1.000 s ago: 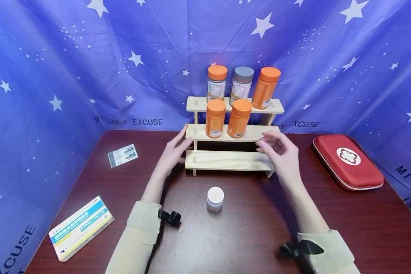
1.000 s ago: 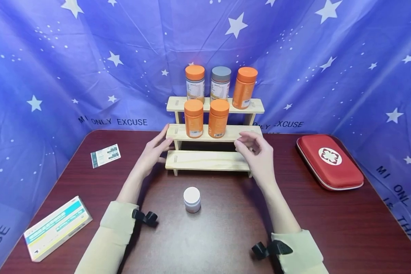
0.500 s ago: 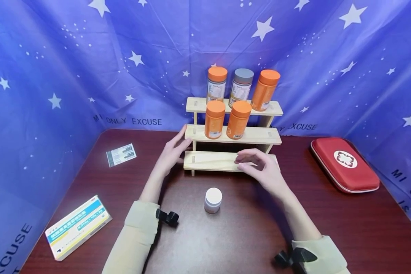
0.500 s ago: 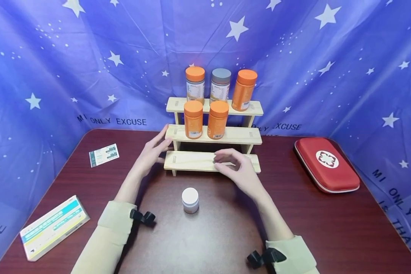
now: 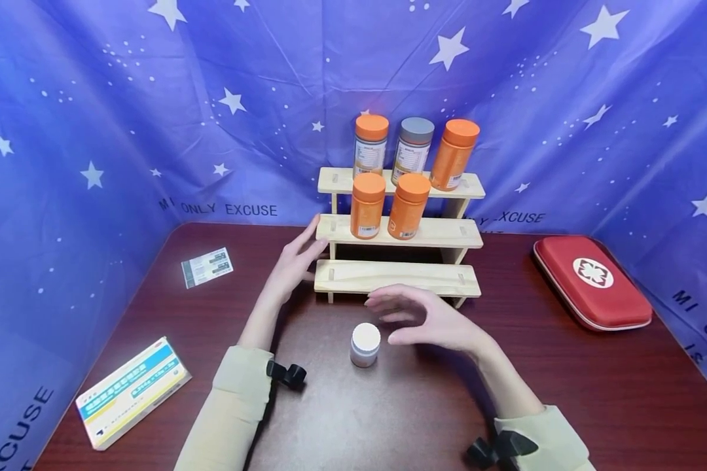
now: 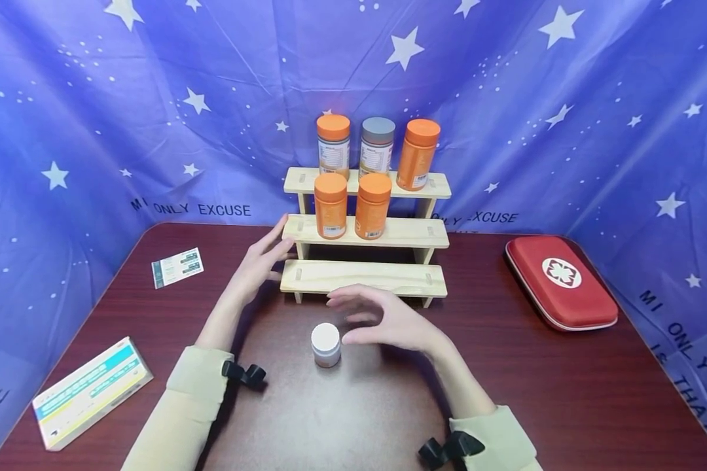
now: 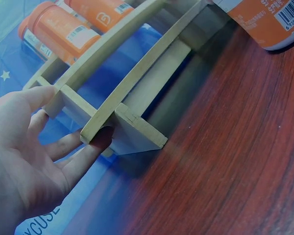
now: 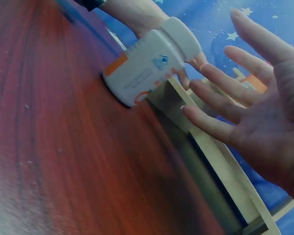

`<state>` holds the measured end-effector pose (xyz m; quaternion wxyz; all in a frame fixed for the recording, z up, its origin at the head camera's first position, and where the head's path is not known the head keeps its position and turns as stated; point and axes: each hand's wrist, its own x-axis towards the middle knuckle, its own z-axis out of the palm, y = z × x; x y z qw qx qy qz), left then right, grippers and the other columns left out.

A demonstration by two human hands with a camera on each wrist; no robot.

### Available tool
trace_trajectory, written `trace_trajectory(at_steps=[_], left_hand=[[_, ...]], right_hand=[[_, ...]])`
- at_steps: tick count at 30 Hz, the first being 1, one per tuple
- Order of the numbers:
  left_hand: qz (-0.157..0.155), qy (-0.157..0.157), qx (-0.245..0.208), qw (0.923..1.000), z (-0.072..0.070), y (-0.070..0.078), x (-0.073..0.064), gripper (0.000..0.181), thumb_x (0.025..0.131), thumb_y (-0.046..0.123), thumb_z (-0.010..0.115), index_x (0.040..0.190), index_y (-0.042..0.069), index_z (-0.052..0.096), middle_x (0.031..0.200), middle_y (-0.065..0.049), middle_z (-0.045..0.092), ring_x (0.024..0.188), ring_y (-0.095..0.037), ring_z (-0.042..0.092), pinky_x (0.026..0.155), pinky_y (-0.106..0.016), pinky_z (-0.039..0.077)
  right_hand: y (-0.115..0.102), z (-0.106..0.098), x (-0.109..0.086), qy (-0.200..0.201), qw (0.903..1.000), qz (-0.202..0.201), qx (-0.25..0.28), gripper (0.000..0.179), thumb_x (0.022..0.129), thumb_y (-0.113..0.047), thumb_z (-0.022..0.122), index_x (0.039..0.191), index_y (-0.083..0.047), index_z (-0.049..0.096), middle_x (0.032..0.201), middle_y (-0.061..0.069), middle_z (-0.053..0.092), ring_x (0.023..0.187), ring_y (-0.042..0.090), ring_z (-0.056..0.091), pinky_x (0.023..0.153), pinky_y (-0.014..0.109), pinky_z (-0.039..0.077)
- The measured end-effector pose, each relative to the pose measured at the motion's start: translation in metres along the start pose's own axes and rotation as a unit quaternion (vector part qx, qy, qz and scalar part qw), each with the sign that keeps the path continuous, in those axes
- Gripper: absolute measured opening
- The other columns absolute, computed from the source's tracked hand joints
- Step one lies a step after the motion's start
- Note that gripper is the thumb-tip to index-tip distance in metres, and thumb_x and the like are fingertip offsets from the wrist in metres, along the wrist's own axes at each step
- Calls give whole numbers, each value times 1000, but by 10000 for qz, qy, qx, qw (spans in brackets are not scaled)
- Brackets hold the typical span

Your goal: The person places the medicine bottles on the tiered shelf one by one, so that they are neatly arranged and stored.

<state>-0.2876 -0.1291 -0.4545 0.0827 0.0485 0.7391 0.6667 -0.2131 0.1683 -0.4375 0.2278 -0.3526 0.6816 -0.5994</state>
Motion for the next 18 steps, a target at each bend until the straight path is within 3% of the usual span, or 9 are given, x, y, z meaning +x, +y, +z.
trace_trajectory(at_steps=[4, 8, 12, 18], left_hand=[[-6, 7, -1, 10000, -1, -1, 0, 61, 104, 46, 58, 158, 50, 30, 171, 1, 27, 138, -41, 55, 83, -53, 65], [-24, 1, -26, 10000, -2, -1, -1, 62, 104, 46, 58, 158, 50, 29, 170, -1, 29, 137, -40, 56, 83, -52, 65], [-44, -22, -46, 10000, -2, 0, -2, 62, 104, 46, 58, 158, 49, 29, 170, -2, 30, 136, -40, 57, 82, -51, 65], [-8, -45, -75, 10000, 0, -1, 0, 64, 104, 45, 58, 160, 46, 28, 170, -2, 29, 136, -41, 56, 82, -52, 65]], right_hand=[[4, 8, 3, -378, 9993, 56, -48, 73, 85, 9, 77, 150, 0, 47, 148, 31, 52, 137, 33, 57, 116, 44, 49], [7, 15, 5, -572, 9977, 242, -273, 73, 84, -1, 82, 149, -5, 49, 149, 24, 54, 134, 18, 59, 114, 32, 51], [10, 21, 7, -608, 9960, 372, -538, 73, 83, -6, 85, 148, -12, 53, 149, 15, 56, 133, 14, 58, 114, 32, 51], [15, 24, 8, -659, 9949, 363, -677, 69, 84, -7, 85, 146, -10, 55, 146, 13, 59, 128, 9, 60, 114, 30, 50]])
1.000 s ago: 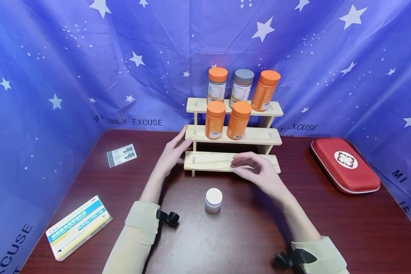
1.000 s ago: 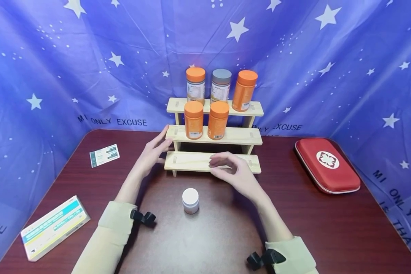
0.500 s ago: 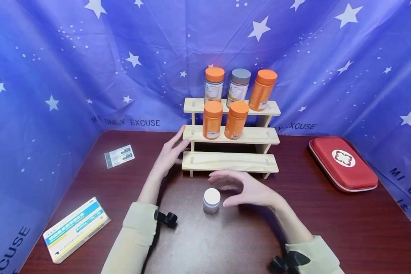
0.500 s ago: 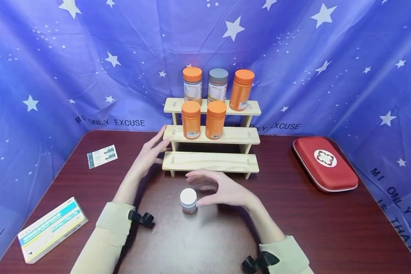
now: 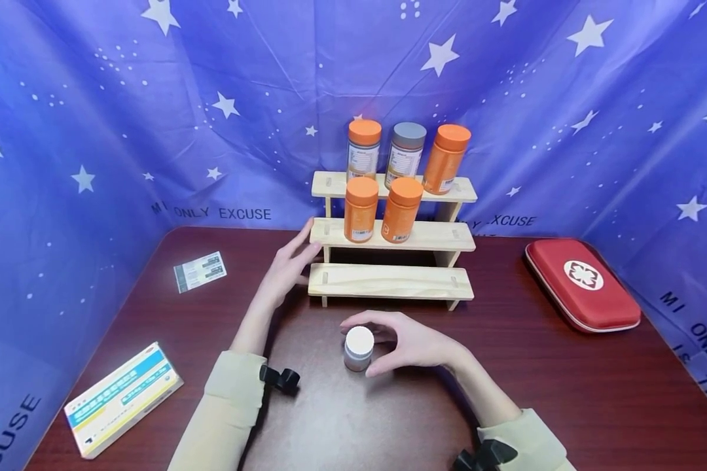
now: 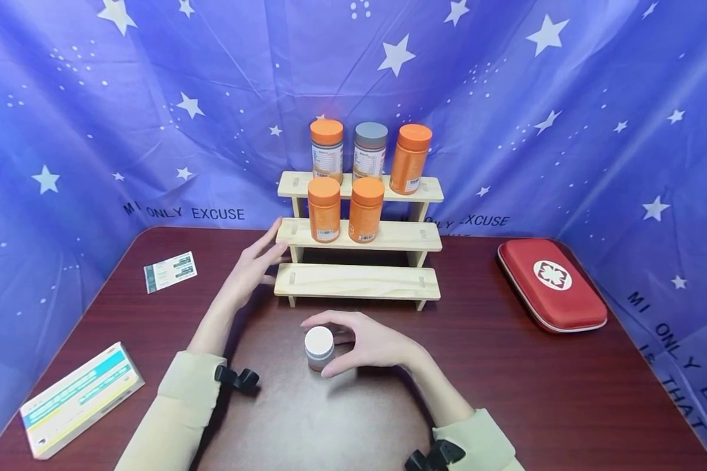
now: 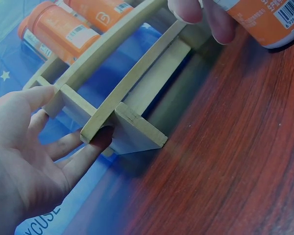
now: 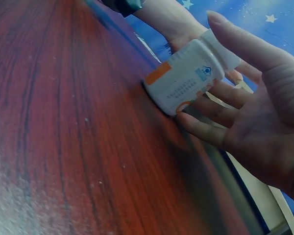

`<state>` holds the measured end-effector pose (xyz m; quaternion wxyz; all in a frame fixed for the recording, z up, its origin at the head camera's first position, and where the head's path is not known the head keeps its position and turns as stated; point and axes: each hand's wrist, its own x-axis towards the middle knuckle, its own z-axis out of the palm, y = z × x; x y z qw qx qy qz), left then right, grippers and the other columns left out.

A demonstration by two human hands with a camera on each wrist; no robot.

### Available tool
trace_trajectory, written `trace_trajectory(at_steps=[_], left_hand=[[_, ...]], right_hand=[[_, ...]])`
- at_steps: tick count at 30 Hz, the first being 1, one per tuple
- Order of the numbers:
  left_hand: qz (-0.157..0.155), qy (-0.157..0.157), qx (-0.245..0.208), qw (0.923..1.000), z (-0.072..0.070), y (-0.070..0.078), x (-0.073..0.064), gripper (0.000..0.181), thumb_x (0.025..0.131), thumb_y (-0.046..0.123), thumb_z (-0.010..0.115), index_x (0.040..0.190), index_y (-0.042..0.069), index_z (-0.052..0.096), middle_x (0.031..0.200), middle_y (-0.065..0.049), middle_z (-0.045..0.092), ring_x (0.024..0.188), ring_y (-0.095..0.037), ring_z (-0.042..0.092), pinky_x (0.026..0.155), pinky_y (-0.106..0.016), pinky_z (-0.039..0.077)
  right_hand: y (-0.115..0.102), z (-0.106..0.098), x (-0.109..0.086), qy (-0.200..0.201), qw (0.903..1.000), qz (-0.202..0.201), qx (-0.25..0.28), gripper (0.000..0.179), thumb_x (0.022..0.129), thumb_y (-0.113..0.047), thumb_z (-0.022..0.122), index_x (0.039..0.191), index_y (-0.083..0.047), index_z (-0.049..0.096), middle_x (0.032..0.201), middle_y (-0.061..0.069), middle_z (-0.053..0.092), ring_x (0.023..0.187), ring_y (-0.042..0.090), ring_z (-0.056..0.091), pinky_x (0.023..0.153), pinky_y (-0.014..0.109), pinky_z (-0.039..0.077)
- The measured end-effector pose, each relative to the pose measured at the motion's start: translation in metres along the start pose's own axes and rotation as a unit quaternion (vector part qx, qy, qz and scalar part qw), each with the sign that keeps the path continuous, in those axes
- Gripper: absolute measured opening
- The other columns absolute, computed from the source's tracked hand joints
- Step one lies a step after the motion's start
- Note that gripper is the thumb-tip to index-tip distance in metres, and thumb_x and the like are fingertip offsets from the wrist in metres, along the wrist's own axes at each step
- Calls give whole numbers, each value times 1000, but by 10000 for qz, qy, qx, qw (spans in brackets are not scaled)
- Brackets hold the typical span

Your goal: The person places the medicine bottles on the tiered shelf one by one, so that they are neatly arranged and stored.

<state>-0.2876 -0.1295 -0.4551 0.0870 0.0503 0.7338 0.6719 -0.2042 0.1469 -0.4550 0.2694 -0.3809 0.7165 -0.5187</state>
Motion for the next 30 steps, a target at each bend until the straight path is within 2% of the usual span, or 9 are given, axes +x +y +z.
trace_trajectory(at_steps=[5, 11, 17, 24, 30], left_hand=[[56, 11, 3, 10000, 0, 1, 1, 64, 104, 44, 58, 161, 44, 28, 170, -4, 29, 135, -41, 57, 81, -52, 65], [62, -12, 30, 10000, 0, 3, 0, 65, 104, 45, 58, 161, 44, 27, 170, -3, 28, 136, -41, 57, 80, -52, 65], [51, -1, 1, 10000, 1, -1, -1, 64, 104, 45, 58, 160, 46, 27, 171, -3, 27, 136, -41, 57, 79, -51, 66], [42, 44, 36, 10000, 3, -1, 0, 64, 104, 45, 58, 160, 46, 29, 171, 0, 26, 135, -40, 58, 79, -50, 66], [83, 20, 78, 9999, 1, -1, -1, 66, 104, 46, 58, 162, 43, 26, 171, -5, 26, 135, -42, 57, 78, -49, 66]], right_hand=[[3, 1, 2, 12, 9999, -103, -74, 63, 86, -13, 84, 143, -11, 57, 141, 14, 62, 124, 7, 61, 112, 28, 51], [6, 1, 2, 75, 9998, -24, 168, 56, 88, -11, 82, 138, -7, 59, 133, 13, 65, 119, 8, 64, 109, 31, 54], [9, 4, 3, 224, 9996, 22, 192, 46, 90, -12, 80, 133, -10, 63, 125, 10, 68, 114, 8, 65, 104, 30, 57], [9, 4, 2, 347, 9994, -4, 89, 45, 89, -14, 81, 130, -9, 65, 122, 7, 70, 112, 7, 65, 102, 28, 57], [5, 2, 2, 403, 9991, -59, 109, 43, 89, -11, 80, 130, -12, 66, 121, 7, 70, 110, 8, 66, 97, 30, 60]])
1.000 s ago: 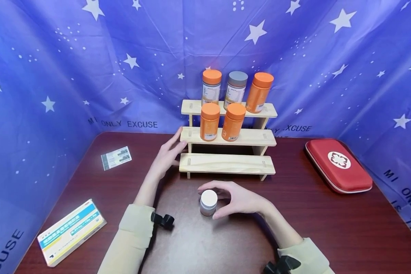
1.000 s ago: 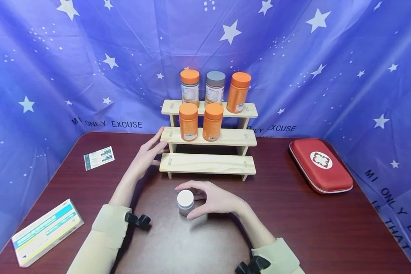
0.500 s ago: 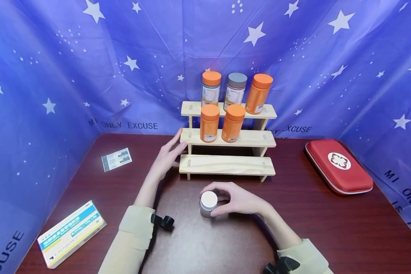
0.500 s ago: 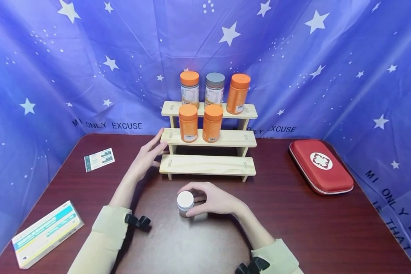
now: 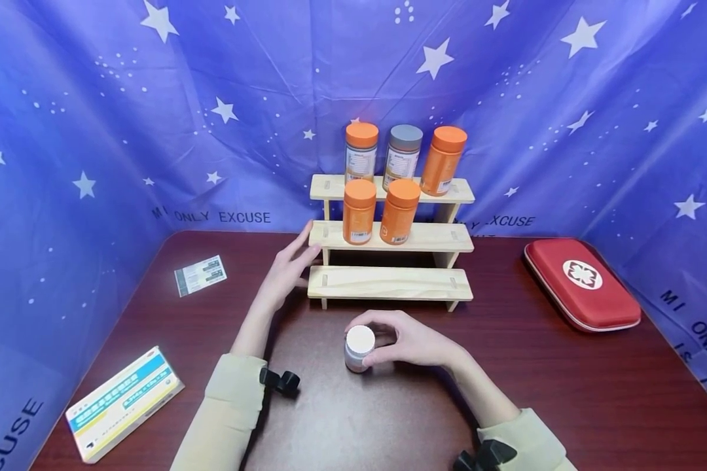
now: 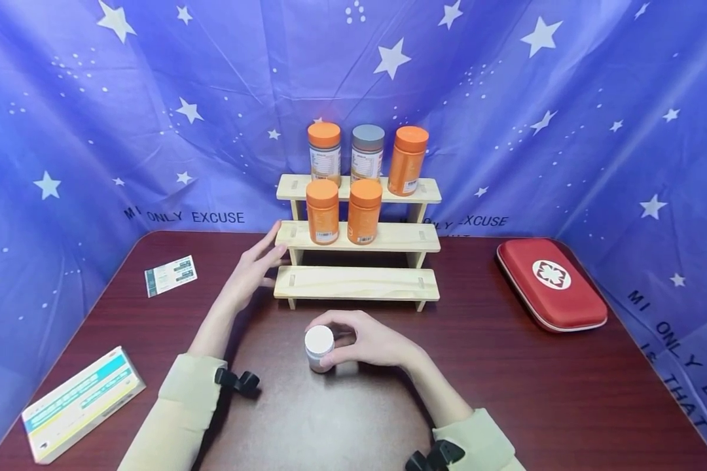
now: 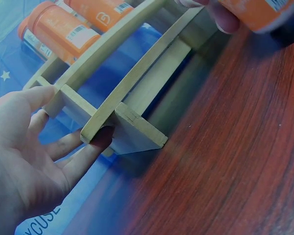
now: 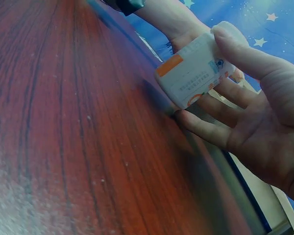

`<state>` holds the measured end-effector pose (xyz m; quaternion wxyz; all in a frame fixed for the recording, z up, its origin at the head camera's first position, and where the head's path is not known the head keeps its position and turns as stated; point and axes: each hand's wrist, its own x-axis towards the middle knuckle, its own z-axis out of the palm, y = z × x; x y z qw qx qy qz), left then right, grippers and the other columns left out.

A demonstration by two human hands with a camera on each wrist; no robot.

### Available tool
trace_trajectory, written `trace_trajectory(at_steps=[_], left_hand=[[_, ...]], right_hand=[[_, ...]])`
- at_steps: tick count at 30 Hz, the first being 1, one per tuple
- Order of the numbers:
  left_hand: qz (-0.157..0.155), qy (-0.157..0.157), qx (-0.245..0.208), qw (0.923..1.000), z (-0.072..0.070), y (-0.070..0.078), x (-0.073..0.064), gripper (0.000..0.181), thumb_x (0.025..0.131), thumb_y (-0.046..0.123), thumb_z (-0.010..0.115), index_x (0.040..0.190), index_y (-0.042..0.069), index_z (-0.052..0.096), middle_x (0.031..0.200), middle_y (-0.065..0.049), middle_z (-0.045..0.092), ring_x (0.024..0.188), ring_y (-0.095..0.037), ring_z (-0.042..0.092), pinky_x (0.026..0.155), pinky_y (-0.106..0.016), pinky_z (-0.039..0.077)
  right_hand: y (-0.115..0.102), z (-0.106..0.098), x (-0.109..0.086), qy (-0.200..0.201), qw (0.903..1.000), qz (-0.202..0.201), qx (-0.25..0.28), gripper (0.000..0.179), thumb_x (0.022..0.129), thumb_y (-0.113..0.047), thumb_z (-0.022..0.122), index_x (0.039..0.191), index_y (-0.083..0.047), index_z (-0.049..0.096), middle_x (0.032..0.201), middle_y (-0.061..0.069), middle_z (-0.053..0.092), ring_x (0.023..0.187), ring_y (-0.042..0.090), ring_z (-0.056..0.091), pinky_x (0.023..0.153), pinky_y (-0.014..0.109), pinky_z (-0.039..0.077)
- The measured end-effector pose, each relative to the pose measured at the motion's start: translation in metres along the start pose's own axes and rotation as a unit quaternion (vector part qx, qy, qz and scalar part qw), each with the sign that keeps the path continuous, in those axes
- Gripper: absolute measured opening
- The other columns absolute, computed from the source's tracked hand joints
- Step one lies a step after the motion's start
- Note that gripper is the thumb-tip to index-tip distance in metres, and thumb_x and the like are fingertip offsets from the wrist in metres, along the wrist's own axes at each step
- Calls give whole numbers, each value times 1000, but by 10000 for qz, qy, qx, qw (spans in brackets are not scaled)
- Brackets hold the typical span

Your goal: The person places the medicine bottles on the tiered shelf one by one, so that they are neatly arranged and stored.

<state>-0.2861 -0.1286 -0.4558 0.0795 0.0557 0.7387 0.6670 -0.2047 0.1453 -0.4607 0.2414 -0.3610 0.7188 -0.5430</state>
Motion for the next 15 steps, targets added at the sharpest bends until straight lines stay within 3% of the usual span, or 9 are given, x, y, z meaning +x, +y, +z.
trace_trajectory(at_steps=[9, 15], left_hand=[[-20, 20, -42, 10000, 0, 1, 0, 64, 104, 45, 58, 160, 47, 28, 170, -7, 30, 136, -41, 57, 79, -49, 66], [-56, -23, -69, 10000, 0, 2, 0, 64, 105, 44, 57, 161, 46, 26, 170, -8, 30, 137, -42, 56, 81, -51, 65]], right_hand=[[-13, -7, -5, 210, 9997, 29, -77, 48, 89, -12, 81, 133, -9, 64, 122, 3, 70, 110, 9, 66, 93, 30, 60], [-20, -14, -9, 504, 9987, 50, -10, 49, 90, -10, 80, 135, -5, 63, 122, 6, 70, 108, 10, 66, 94, 30, 60]])
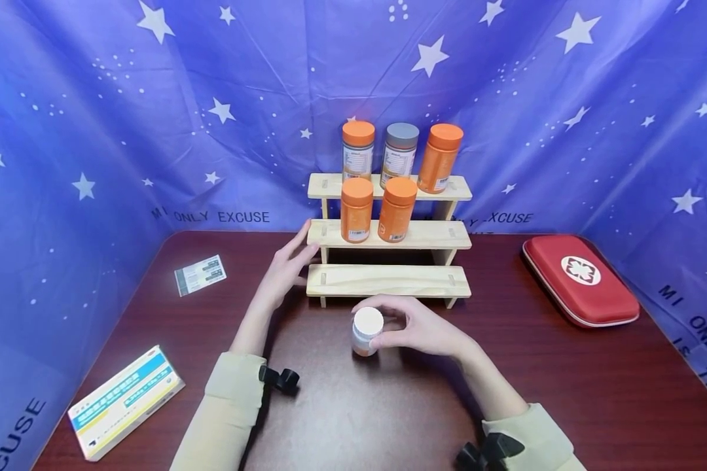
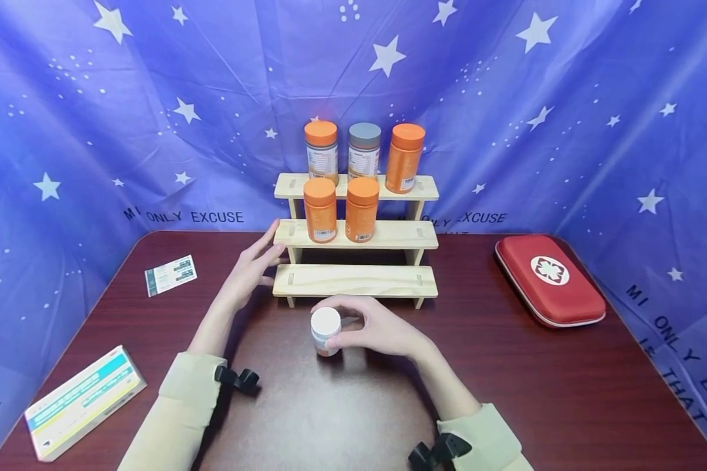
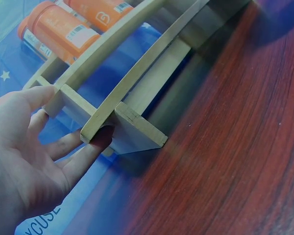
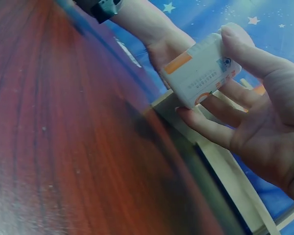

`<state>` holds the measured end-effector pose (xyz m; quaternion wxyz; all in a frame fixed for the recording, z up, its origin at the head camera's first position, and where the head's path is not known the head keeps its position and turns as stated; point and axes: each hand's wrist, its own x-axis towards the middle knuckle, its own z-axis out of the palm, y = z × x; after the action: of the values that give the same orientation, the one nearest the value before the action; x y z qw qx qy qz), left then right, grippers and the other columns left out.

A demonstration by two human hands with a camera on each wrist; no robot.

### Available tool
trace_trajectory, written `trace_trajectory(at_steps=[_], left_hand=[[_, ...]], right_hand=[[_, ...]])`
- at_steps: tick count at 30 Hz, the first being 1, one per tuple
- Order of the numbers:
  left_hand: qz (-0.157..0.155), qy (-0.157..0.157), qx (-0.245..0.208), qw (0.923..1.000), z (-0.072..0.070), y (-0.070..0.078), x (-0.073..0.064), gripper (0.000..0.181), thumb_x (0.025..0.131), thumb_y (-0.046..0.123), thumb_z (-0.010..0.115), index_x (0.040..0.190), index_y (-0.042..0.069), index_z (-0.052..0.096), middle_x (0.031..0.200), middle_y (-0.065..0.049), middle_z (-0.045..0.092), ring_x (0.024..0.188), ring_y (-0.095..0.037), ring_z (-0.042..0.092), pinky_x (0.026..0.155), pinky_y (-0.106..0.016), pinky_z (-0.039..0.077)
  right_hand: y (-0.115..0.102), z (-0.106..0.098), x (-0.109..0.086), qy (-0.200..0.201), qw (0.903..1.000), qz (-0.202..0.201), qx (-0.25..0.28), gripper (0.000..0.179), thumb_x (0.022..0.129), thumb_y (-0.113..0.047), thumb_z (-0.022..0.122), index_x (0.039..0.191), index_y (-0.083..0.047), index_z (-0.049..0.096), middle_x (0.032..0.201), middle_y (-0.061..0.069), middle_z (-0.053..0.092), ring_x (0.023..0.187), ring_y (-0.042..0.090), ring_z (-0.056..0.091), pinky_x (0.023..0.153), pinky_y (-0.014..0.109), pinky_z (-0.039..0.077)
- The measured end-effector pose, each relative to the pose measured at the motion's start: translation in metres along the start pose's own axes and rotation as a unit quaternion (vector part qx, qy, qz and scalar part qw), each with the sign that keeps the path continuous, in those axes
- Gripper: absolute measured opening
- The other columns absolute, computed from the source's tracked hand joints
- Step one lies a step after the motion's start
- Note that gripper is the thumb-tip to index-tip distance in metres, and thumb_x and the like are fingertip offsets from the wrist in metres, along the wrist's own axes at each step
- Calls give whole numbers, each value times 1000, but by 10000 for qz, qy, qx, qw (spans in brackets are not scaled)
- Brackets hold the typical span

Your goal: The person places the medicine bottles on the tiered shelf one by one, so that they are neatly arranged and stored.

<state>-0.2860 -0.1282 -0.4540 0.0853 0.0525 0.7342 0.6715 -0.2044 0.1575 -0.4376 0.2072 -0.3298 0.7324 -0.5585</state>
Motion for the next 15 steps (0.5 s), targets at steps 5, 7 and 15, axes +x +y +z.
trace_trajectory(at_steps=[5, 7, 15], left_hand=[[0, -6, 59, 10000, -1, 0, 0, 62, 104, 45, 58, 158, 50, 28, 170, -6, 29, 138, -42, 54, 82, -51, 65], [7, -8, 55, 10000, -2, 0, 0, 62, 104, 45, 58, 158, 51, 28, 170, -6, 29, 138, -42, 54, 82, -50, 65], [-3, 8, 0, 10000, -1, -1, 0, 61, 104, 44, 58, 158, 51, 29, 169, -7, 31, 137, -41, 55, 80, -49, 66]], right_hand=[[-7, -7, -3, 277, 9994, 33, -188, 49, 90, -12, 79, 136, -7, 63, 126, 5, 69, 112, 8, 65, 96, 24, 58], [-10, -10, -5, 372, 9990, 33, -227, 49, 90, -12, 79, 136, -7, 62, 125, 5, 70, 112, 9, 66, 95, 24, 58], [-19, -25, -12, 784, 9965, 1, -278, 49, 89, -9, 80, 135, -11, 63, 121, 3, 71, 106, 14, 69, 89, 29, 62]])
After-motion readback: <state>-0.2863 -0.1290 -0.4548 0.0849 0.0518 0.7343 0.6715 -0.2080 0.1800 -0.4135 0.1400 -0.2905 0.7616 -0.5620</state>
